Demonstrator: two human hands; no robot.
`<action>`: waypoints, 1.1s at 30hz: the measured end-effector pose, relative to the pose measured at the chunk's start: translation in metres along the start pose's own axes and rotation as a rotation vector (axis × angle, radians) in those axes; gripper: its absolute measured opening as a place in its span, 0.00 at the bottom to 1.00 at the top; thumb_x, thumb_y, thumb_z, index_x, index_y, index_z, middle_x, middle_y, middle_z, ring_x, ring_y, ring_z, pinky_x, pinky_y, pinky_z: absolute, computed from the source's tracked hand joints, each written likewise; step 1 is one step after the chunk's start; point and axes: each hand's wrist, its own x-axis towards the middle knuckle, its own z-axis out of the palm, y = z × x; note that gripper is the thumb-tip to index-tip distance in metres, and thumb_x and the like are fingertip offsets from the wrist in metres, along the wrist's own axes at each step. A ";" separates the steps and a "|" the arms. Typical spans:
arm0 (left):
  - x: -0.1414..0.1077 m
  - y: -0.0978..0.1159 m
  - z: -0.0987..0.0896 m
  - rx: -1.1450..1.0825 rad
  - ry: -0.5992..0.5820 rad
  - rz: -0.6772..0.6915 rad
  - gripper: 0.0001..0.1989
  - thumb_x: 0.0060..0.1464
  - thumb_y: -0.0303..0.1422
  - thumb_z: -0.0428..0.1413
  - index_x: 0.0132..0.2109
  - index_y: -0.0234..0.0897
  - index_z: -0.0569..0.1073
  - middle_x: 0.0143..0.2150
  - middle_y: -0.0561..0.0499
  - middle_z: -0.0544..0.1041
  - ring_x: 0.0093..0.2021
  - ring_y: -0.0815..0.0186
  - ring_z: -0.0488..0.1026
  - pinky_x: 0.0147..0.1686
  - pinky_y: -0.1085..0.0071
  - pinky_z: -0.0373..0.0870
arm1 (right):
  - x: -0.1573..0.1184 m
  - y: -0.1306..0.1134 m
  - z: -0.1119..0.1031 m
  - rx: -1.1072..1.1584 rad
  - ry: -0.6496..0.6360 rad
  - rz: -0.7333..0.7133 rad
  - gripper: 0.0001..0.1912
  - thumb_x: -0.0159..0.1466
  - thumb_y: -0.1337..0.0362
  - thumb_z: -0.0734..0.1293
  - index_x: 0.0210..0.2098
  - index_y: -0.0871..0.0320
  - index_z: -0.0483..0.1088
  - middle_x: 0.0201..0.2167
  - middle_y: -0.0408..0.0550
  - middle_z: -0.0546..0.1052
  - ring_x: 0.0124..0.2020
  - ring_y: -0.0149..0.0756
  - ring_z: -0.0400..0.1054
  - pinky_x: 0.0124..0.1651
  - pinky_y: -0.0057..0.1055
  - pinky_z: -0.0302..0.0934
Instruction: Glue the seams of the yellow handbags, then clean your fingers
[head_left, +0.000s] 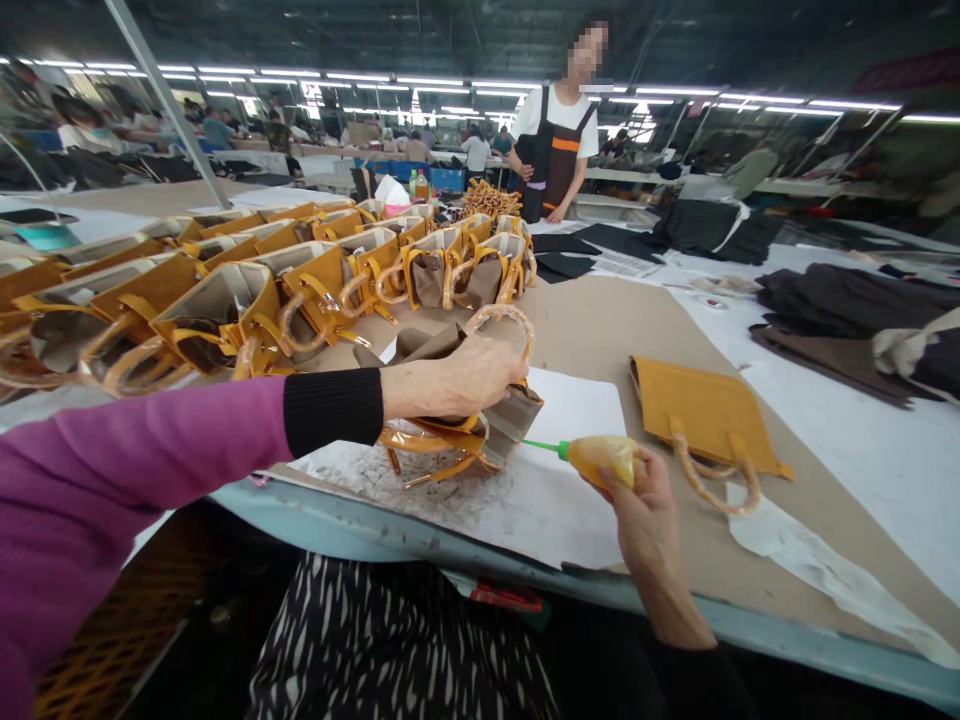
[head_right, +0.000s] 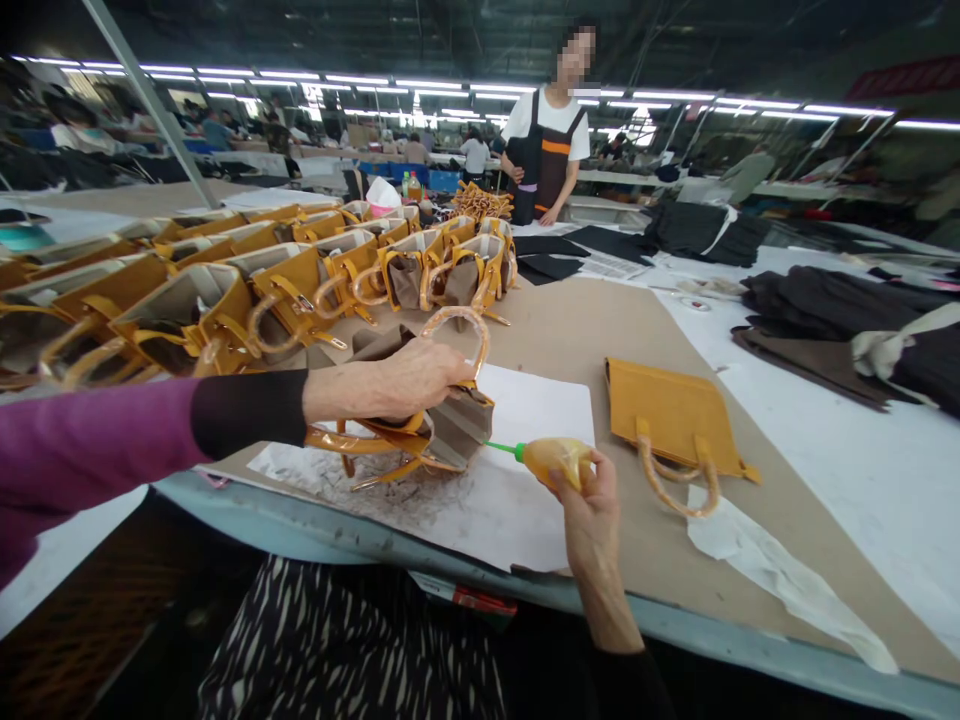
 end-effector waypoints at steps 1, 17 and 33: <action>0.001 -0.002 0.001 0.002 -0.017 -0.012 0.08 0.47 0.21 0.51 0.30 0.32 0.74 0.23 0.51 0.70 0.26 0.66 0.64 0.27 0.70 0.56 | 0.003 0.004 0.001 -0.021 0.002 -0.010 0.26 0.50 0.57 0.76 0.44 0.52 0.64 0.41 0.44 0.76 0.42 0.39 0.71 0.42 0.39 0.70; -0.021 0.004 0.008 -0.008 -0.050 -0.069 0.06 0.53 0.26 0.52 0.33 0.33 0.75 0.32 0.49 0.75 0.33 0.64 0.69 0.32 0.69 0.59 | 0.018 0.027 -0.003 -0.129 -0.006 -0.039 0.26 0.49 0.59 0.76 0.46 0.48 0.69 0.41 0.43 0.74 0.42 0.39 0.68 0.44 0.42 0.67; -0.033 0.012 0.003 -0.001 -0.141 -0.119 0.08 0.52 0.23 0.50 0.35 0.34 0.73 0.34 0.49 0.74 0.35 0.63 0.69 0.35 0.70 0.59 | 0.008 0.022 0.000 -0.076 -0.017 0.069 0.27 0.45 0.60 0.77 0.44 0.51 0.70 0.37 0.43 0.76 0.37 0.37 0.70 0.33 0.33 0.70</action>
